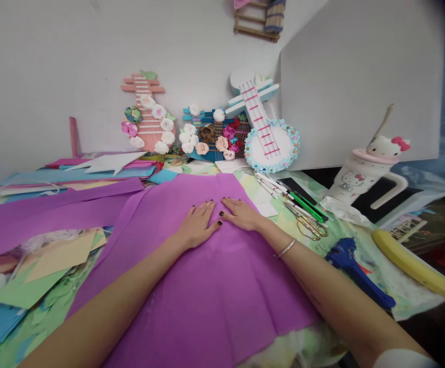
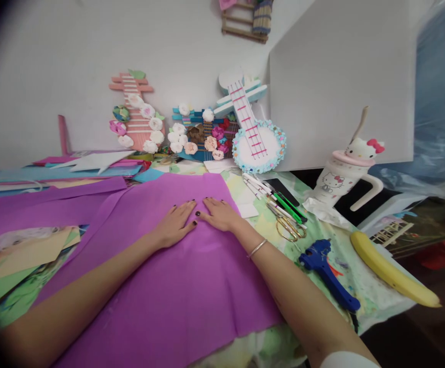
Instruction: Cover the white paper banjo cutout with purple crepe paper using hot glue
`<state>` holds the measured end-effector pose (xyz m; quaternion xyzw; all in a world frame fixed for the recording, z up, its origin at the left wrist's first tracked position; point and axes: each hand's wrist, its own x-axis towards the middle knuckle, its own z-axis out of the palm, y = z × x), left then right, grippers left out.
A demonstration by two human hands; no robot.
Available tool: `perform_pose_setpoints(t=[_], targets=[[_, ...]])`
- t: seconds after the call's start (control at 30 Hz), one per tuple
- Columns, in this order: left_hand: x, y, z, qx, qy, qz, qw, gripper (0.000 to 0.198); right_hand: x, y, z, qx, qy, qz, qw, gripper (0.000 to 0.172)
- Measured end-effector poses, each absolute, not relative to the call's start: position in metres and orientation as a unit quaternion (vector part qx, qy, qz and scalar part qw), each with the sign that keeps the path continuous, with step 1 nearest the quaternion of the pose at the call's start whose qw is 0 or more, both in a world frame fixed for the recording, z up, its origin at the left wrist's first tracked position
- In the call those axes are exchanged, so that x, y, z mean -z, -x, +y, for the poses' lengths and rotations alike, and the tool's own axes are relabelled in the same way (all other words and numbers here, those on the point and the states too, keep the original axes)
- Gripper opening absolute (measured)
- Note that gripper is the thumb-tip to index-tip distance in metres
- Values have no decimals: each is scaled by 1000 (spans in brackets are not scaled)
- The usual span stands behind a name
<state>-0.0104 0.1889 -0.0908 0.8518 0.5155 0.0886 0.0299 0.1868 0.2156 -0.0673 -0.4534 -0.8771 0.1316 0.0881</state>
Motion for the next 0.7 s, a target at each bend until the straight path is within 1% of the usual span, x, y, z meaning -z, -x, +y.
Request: perform_pose_setpoints(t=[0.13,0.27,0.43,0.57,0.7], targets=[[93,12,187,-88,-840,535,19,77,68,-190,219,-140,472,-866,87,76],[89,12,182,-79,-834,545,16,79,59,-191,224,-145,475,-864,78,78],[88,11,179,-85,-830,551,9,78,48,-175,228,-137,418,-894,82,73],[90,14,179,-87,-822,562,14,76,56,-166,224,-138,407,-901,56,77],[91,18,176,-102,-813,573,28,78,64,-166,222,-131,418,-897,61,83]])
